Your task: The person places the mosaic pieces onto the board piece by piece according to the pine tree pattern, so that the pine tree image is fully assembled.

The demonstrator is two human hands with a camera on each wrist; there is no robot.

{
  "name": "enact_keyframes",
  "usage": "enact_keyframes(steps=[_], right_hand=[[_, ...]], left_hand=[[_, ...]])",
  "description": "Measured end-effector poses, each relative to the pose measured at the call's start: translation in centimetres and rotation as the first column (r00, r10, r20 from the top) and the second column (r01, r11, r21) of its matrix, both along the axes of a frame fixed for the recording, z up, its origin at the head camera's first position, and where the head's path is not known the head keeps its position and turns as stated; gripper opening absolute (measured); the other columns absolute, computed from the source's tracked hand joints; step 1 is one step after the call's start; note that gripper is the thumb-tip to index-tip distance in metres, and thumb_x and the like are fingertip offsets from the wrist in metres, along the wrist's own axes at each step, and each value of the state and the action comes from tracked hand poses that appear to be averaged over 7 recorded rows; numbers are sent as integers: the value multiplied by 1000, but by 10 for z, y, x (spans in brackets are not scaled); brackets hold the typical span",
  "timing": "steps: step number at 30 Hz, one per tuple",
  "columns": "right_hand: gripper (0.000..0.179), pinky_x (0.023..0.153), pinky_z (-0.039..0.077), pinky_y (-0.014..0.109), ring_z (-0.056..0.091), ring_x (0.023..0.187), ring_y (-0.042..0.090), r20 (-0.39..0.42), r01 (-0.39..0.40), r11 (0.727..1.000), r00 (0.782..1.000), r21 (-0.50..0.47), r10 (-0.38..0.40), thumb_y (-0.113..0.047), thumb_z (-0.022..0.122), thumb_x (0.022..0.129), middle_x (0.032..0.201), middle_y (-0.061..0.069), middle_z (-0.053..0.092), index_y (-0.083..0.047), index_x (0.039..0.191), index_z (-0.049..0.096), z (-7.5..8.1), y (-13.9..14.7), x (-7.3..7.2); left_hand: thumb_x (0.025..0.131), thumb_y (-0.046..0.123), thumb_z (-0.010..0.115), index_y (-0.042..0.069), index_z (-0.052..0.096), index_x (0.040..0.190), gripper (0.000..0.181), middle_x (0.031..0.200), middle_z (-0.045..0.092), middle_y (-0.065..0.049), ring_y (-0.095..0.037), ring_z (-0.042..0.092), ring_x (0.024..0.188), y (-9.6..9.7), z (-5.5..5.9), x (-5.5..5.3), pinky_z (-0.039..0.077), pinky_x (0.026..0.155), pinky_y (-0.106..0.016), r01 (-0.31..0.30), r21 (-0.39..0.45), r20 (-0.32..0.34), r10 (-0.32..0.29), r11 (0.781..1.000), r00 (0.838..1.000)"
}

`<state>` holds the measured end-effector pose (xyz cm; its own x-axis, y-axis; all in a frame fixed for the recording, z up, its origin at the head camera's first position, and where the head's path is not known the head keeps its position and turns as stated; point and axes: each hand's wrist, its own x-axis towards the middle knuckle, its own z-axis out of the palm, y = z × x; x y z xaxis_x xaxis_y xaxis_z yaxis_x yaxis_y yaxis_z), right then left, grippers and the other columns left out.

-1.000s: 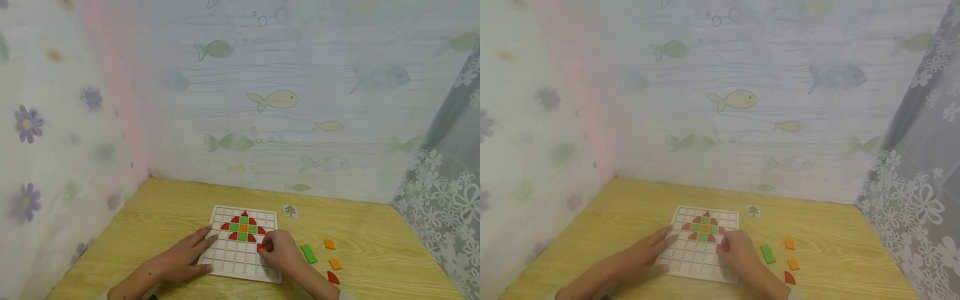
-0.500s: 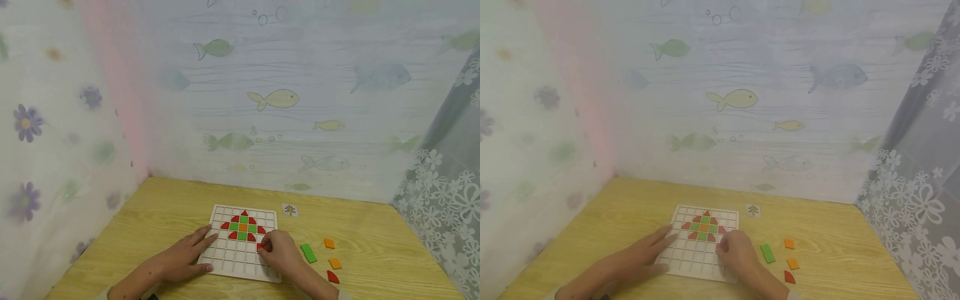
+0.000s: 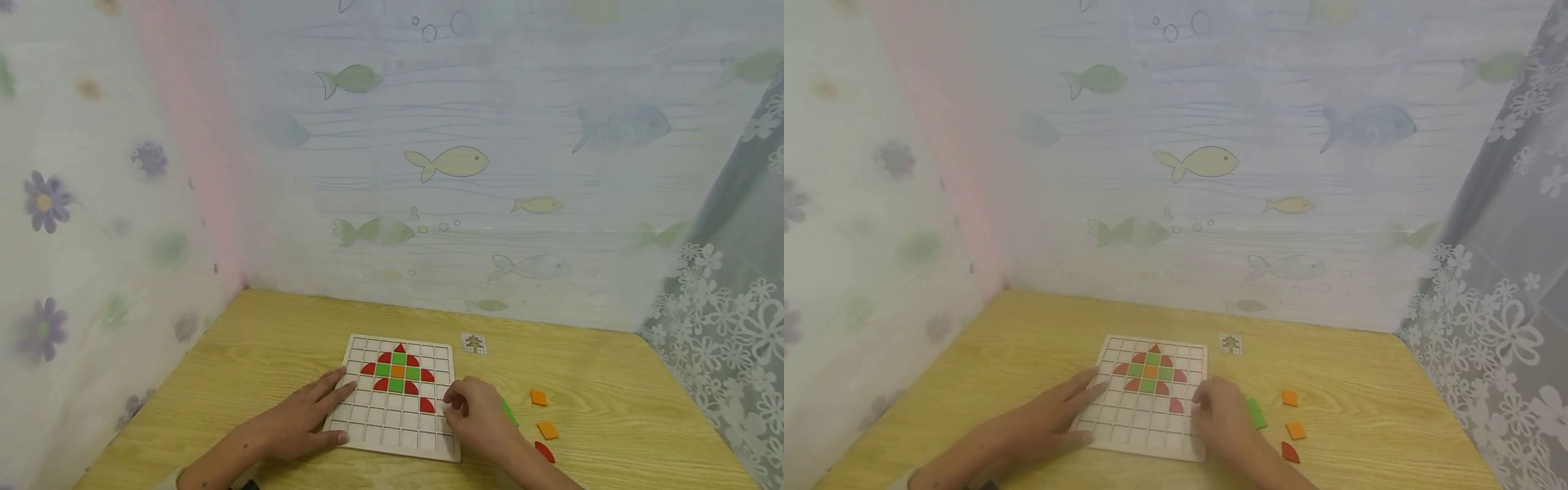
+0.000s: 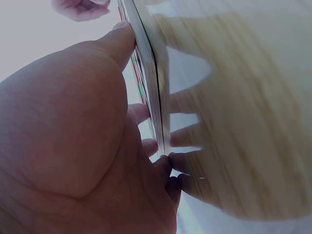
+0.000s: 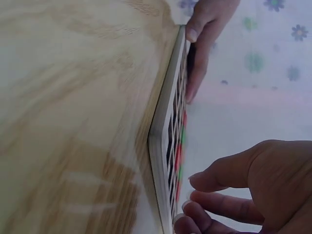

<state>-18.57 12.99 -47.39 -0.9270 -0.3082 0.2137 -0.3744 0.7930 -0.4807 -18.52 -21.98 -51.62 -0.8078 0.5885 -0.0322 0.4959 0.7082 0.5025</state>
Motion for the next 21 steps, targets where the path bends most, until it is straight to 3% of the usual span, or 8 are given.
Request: enact_keyframes(steps=[13,21], right_hand=[[17,66,53,24,58,75,5,95,118,993,989,-16,-116,-2,85,84,89,-5,67,-11,95,77,6,63,19],[13,67,53,27,60,76,10,187,245,968,950,56,-252,-3,84,86,89,-5,70,-10,96,78,13,93,23]], left_hand=[[102,67,56,23,27,170,86,178,12,-10,-37,21,161,-2,-3,-4,31,120,-68,7,-4,-7,-7,1000,1000],[102,67,56,24,27,170,86,178,12,-9,-38,21,161,-1,-4,-3,30,120,-69,3,2,12,-3,1000,1000]])
